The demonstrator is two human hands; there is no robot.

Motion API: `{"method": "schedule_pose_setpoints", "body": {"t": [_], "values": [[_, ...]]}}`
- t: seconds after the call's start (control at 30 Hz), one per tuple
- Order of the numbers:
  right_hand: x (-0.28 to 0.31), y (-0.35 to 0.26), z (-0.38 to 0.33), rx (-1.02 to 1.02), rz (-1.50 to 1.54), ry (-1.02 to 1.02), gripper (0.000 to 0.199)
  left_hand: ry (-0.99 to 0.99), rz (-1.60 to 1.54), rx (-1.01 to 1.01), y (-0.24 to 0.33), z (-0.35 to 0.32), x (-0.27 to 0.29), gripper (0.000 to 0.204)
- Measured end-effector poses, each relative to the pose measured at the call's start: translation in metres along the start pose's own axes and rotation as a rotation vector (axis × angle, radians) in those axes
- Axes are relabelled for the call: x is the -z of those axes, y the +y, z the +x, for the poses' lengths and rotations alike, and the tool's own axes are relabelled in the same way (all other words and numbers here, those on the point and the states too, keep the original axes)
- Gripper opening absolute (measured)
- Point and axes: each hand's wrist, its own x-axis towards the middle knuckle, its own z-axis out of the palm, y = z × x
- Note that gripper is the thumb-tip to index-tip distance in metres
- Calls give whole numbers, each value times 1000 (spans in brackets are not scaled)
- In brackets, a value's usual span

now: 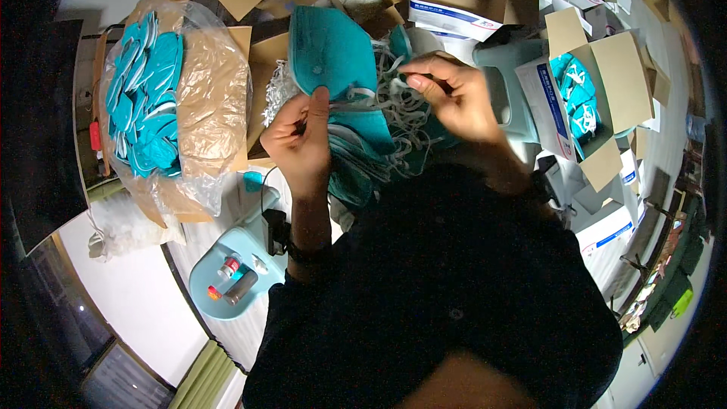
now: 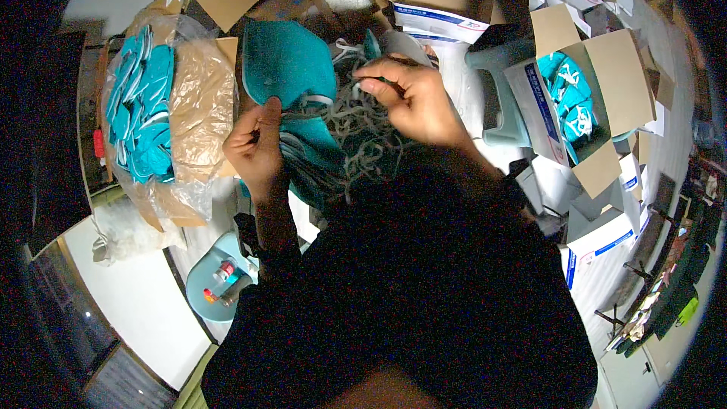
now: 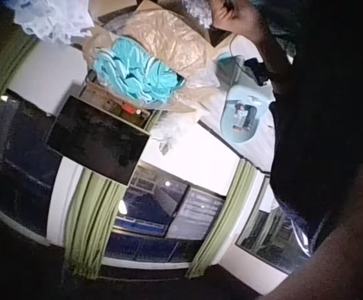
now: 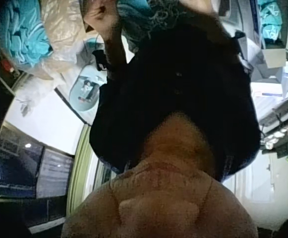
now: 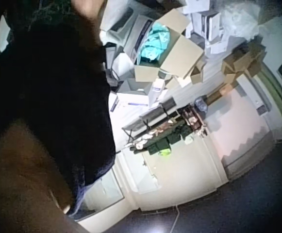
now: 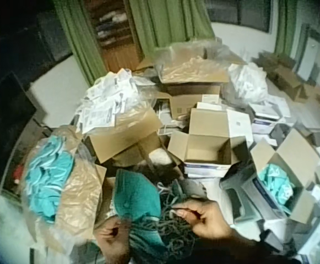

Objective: The recorder is sorting and inspecting turquoise face masks from various cardboard boxes and piles.

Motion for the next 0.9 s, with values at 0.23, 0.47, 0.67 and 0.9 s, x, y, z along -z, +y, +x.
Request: {"method": "schedule_pose_setpoints", "body": {"t": [0.23,0.47,0.67,0.9], "values": [[-47,9,-7,148,299,24,10,-60,132,-36,3,-7,-8,6],[6,-22,-38,114,231,17,10,583,80,89,-51,31,68,18],[18,-7,-31,-141,-60,-356,15,-155,190,9,-37,29,49,13],[-9,-21,3,-84,312,34,17,-115,-193,295,-35,23,-3,25]]}}
